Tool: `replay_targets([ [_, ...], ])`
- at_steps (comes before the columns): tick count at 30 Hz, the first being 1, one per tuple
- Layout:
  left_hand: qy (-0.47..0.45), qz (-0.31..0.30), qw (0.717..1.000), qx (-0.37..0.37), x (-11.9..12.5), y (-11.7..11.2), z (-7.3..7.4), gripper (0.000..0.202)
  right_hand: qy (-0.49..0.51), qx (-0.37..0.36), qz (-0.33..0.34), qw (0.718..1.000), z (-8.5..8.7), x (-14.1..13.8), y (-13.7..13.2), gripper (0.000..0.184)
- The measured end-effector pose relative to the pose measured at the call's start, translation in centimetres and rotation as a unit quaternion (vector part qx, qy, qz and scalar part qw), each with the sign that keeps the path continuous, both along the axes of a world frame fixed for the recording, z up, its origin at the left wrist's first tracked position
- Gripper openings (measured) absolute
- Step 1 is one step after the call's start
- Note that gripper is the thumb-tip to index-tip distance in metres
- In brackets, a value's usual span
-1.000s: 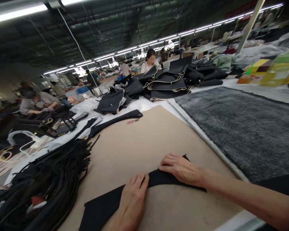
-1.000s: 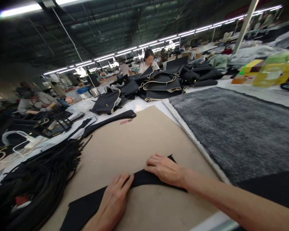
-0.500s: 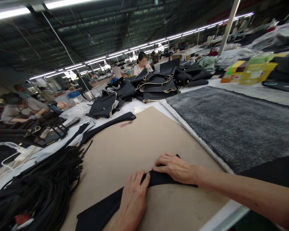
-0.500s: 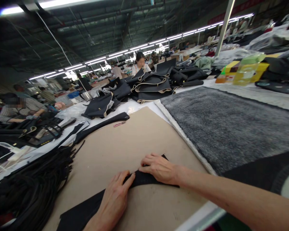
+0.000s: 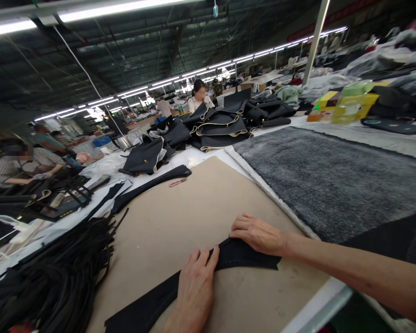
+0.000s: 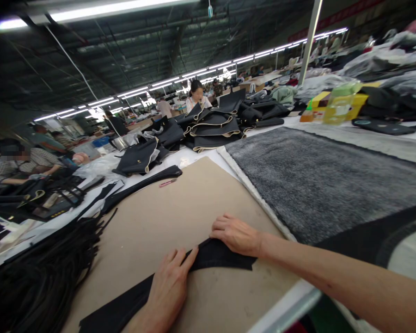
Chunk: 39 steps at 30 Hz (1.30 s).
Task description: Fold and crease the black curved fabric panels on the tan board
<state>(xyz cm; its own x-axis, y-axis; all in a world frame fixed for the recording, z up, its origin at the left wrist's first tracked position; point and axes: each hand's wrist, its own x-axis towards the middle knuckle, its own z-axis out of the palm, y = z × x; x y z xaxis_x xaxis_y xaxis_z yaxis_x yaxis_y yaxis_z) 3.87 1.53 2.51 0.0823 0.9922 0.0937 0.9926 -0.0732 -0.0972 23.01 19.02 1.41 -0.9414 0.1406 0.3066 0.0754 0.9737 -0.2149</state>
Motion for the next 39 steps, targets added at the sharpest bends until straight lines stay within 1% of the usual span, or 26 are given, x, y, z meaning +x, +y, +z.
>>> replay_targets([
  [3, 0.011, 0.006, 1.000, 0.005, 0.2, 0.2, 0.0, 0.066, -0.003, -0.004, 0.001, 1.000, -0.1, 0.3, -0.2, 0.025],
  [6, 0.009, 0.009, 1.000, 0.011, 0.3, 0.5, -0.3, 0.063, -0.007, -0.006, 0.004, 1.000, -0.1, 0.5, -0.2, 0.025],
  [12, -0.018, -0.039, 0.999, 0.016, 0.9, 1.3, -1.0, 0.050, -0.013, -0.001, 0.004, 1.000, 0.0, 0.8, 0.0, 0.030],
  [14, -0.017, -0.047, 0.999, 0.016, 1.1, 1.6, -1.0, 0.052, -0.013, 0.004, 0.004, 1.000, 0.1, 1.0, 0.2, 0.035],
  [17, -0.011, -0.047, 0.999, 0.004, 1.2, 1.9, -0.8, 0.060, -0.012, 0.012, -0.003, 1.000, 0.2, 1.3, 0.7, 0.042],
  [18, -0.010, -0.043, 0.999, -0.005, 1.3, 2.0, -0.7, 0.062, -0.012, 0.015, -0.007, 1.000, 0.1, 1.4, 0.9, 0.041],
  [21, -0.012, -0.027, 0.999, -0.030, 1.6, 2.3, -0.5, 0.063, -0.018, 0.023, -0.012, 1.000, 0.0, 1.8, 1.5, 0.029],
  [23, -0.015, -0.018, 0.999, -0.041, 1.8, 2.4, -0.2, 0.064, -0.022, 0.027, -0.010, 0.999, -0.1, 2.1, 1.9, 0.025],
  [28, -0.022, -0.014, 0.998, -0.064, 2.5, 2.6, 0.7, 0.065, -0.031, 0.027, -0.004, 0.999, 0.3, 2.8, 1.9, 0.025],
  [30, -0.021, -0.008, 0.997, -0.068, 2.6, 2.8, 0.8, 0.066, -0.032, 0.026, -0.007, 0.999, 0.4, 3.0, 1.7, 0.027],
  [34, -0.031, -0.003, 0.998, -0.052, 2.7, 3.2, 0.4, 0.067, -0.031, 0.021, -0.021, 0.999, 0.5, 3.6, 1.3, 0.034],
  [36, -0.040, -0.018, 0.998, -0.044, 3.0, 3.5, 0.1, 0.063, -0.030, 0.020, -0.035, 0.999, 0.4, 3.9, 1.2, 0.037],
  [39, -0.045, -0.035, 0.998, -0.042, 3.4, 3.8, -0.1, 0.054, -0.030, 0.020, -0.057, 0.998, 0.2, 4.3, 1.3, 0.036],
])
